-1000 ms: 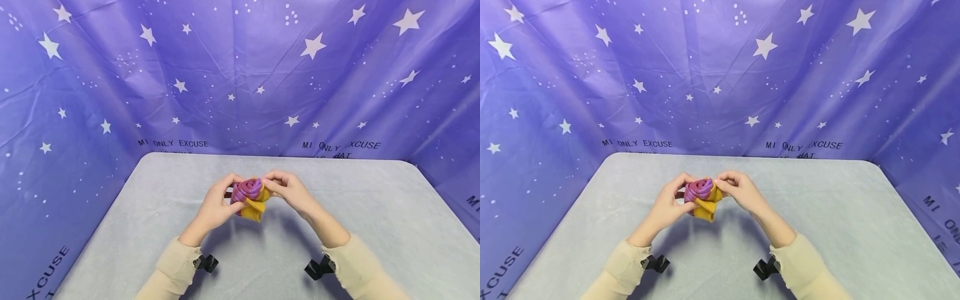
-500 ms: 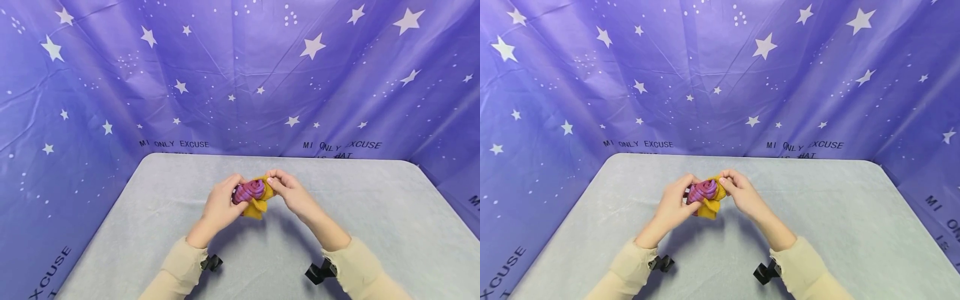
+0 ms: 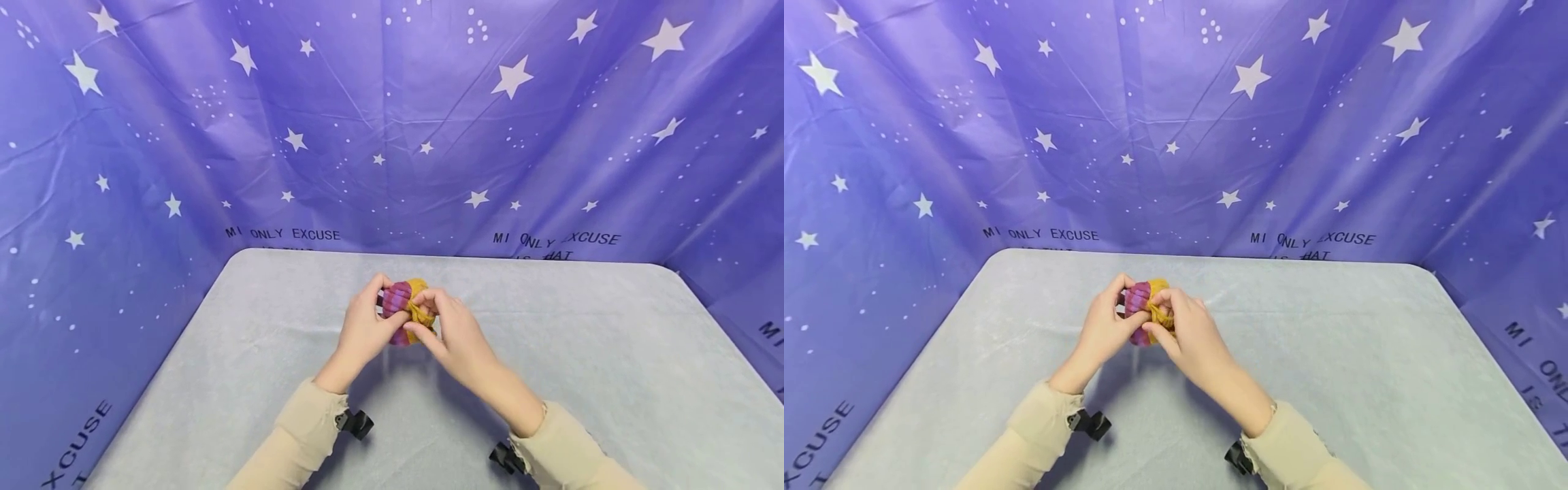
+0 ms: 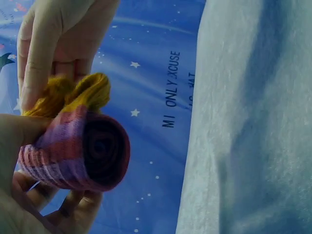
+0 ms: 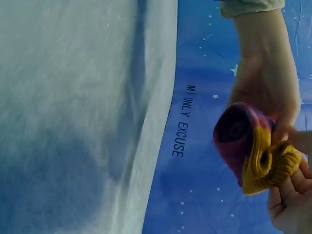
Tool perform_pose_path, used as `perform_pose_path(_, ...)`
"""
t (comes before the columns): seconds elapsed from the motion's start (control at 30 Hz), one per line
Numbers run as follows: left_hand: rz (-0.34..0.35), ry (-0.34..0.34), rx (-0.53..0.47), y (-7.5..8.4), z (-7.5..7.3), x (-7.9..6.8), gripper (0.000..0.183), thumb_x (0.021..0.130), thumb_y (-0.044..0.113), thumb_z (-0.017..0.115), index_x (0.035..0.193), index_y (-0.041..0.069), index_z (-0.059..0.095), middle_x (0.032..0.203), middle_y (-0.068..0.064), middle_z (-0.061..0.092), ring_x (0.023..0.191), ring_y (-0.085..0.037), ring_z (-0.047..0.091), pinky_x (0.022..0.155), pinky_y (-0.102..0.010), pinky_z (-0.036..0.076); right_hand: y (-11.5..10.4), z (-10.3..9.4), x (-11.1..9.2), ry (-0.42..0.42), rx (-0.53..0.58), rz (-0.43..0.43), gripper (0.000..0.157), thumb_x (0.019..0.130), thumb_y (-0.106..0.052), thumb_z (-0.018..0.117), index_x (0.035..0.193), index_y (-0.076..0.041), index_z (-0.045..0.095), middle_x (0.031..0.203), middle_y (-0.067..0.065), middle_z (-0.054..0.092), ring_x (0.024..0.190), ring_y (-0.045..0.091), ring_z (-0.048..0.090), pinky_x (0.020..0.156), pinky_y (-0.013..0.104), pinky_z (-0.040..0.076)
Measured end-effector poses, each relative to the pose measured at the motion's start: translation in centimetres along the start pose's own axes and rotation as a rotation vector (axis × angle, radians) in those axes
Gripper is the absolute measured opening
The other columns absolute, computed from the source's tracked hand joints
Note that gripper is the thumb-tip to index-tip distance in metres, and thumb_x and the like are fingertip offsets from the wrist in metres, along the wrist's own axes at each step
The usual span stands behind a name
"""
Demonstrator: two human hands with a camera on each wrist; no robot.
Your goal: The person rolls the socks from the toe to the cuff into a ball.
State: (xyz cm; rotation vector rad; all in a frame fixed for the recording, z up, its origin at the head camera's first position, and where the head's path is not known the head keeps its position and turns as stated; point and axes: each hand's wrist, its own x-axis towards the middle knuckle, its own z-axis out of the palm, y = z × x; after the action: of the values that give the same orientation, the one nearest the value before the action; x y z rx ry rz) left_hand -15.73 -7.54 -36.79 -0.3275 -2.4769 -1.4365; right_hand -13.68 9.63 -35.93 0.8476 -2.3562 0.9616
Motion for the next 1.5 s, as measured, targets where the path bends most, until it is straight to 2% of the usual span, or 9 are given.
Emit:
perform_pose_path(0.13,-0.010,0.019,-0.021,0.1,0.1,-0.1,0.032,0.075,0.012,0.076,0.101,0.010,0.056,0.098,-0.011,0.070,0.086,-0.024,0.065,0.062,-0.028,0.055,0.2,0.2,-0.1,0.036,0.010,0.037,0.041,0.081,-0.009,0.080,0.113,0.000,0.056,0.096,0.009,0.067,0.084,0.017,0.064,0.077,0.032,0.056)
perform_pose_path(0.33,-0.024,0.039,-0.043,0.0,0.3,-0.2,0.035,0.077,0.015,0.079,0.103,0.012,0.056,0.102,-0.009,0.069,0.088,-0.022,0.063,0.063,-0.027,0.055,0.6,0.2,0.3,0.050,-0.018,0.154,0.022,0.086,-0.010,0.076,0.101,-0.006,0.060,0.085,0.005,0.067,0.072,0.016,0.059,0.062,0.027,0.051)
perform_pose_path(0.47,-0.021,0.055,-0.042,0.1,0.5,-0.1,0.035,0.078,0.019,0.079,0.103,0.012,0.056,0.101,-0.008,0.068,0.088,-0.021,0.062,0.064,-0.027,0.055,1.2,0.3,0.6,0.057,-0.103,0.100,0.015,0.092,-0.009,0.069,0.102,-0.006,0.058,0.089,0.008,0.067,0.077,0.018,0.062,0.066,0.032,0.054)
perform_pose_path(0.67,-0.065,0.075,-0.071,0.1,0.7,0.0,0.039,0.079,0.020,0.079,0.107,0.009,0.055,0.101,-0.012,0.067,0.083,-0.020,0.060,0.064,-0.029,0.054,1.5,1.2,0.8,0.162,-0.256,-0.102,0.015,0.089,-0.005,0.070,0.101,-0.003,0.061,0.090,0.008,0.064,0.077,0.022,0.063,0.067,0.035,0.057)
perform_pose_path(0.83,-0.156,0.095,-0.136,-0.2,0.5,0.3,0.040,0.080,0.017,0.077,0.110,0.007,0.053,0.101,-0.016,0.066,0.079,-0.020,0.059,0.061,-0.028,0.052,1.5,1.8,0.1,0.158,-0.263,-0.234,0.034,0.085,-0.003,0.073,0.118,0.000,0.067,0.101,0.012,0.065,0.090,0.025,0.064,0.078,0.035,0.059)
perform_pose_path(1.0,-0.216,0.038,-0.266,-0.4,0.1,0.6,0.037,0.084,0.012,0.072,0.113,0.004,0.050,0.110,-0.018,0.063,0.085,-0.019,0.063,0.065,-0.028,0.057,1.6,1.9,-0.4,0.095,-0.230,-0.234,0.059,0.079,0.005,0.072,0.136,-0.004,0.059,0.116,0.017,0.061,0.105,0.031,0.059,0.090,0.040,0.057)
perform_pose_path(1.2,-0.292,-0.024,-0.574,0.0,-0.2,0.7,0.029,0.091,0.010,0.065,0.112,0.001,0.048,0.113,-0.013,0.058,0.080,-0.009,0.066,0.067,-0.026,0.060,1.8,1.7,-0.1,0.098,-0.210,-0.217,0.062,0.078,0.008,0.067,0.137,-0.007,0.059,0.123,0.019,0.057,0.105,0.032,0.056,0.092,0.042,0.054)
perform_pose_path(1.37,-0.316,-0.019,-0.612,0.1,-0.3,1.1,0.030,0.091,0.012,0.070,0.110,0.003,0.049,0.114,-0.010,0.058,0.082,-0.009,0.069,0.066,-0.026,0.061,1.9,1.6,-0.3,0.131,-0.174,-0.249,0.061,0.077,0.011,0.065,0.135,-0.006,0.061,0.123,0.018,0.058,0.104,0.031,0.056,0.090,0.040,0.055)
perform_pose_path(1.5,-0.293,-0.027,-0.624,-0.4,-0.5,1.0,0.043,0.090,0.006,0.068,0.129,0.003,0.049,0.121,-0.016,0.059,0.091,-0.013,0.068,0.071,-0.029,0.062,1.9,1.5,-0.6,0.152,-0.088,-0.230,0.051,0.080,0.012,0.062,0.128,-0.005,0.066,0.122,0.014,0.064,0.108,0.030,0.061,0.097,0.037,0.054)
